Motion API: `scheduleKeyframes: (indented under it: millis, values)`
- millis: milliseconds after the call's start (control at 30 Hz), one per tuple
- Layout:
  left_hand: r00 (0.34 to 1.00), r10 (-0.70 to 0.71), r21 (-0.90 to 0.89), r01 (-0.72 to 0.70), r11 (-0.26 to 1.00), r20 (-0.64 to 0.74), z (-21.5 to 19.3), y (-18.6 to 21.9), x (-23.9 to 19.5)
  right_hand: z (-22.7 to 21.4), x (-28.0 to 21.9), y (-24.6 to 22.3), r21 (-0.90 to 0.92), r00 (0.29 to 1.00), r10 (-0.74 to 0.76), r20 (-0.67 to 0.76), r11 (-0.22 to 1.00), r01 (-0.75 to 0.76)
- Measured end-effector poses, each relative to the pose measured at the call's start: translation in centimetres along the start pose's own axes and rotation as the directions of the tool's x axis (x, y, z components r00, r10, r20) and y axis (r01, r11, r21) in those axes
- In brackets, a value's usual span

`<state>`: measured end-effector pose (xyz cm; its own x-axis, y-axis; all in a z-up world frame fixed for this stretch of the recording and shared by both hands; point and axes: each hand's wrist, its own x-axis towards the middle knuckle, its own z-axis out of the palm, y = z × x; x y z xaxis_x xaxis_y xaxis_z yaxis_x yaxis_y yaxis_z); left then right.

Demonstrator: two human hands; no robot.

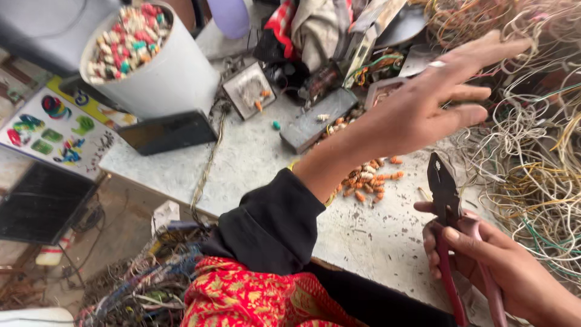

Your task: The person uses pliers to strip insulation from multiple small wires and removes small plastic beads from the wire ends. The person repeatedly picks up wires from a pile, strips them, and discards the beads onto the table.

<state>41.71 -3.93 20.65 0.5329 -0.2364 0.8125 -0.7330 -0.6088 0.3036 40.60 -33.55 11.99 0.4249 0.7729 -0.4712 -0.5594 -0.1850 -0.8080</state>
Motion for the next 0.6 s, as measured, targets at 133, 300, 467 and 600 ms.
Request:
scheduleKeyframes:
  millis: [133,300,467,600]
  values:
    - [0.7,-0.698,0.399,0.603,0.691,0.151,-6.1,0.3,-1.0,-0.4,0.5,0.0,0.019,0.995,0.063,-0.077,0.998,-0.062]
    - [0.425,-0.905,0.723,0.626,0.293,-0.001,-11.2,-0.3,-4.8,-0.5,0.7,-0.3,0.015,0.995,0.045,-0.092,0.999,-0.043]
    - [0.238,-0.97,0.823,0.541,0.174,0.048,-9.3,-1.7,-5.8,-0.4,0.5,-0.2,-0.009,0.991,0.06,-0.116,0.998,-0.062]
    - [0.263,-0.964,0.79,0.583,0.19,0.037,-9.2,-2.0,-6.5,-0.1,0.4,-0.4,-0.002,0.992,0.033,-0.119,0.999,-0.034]
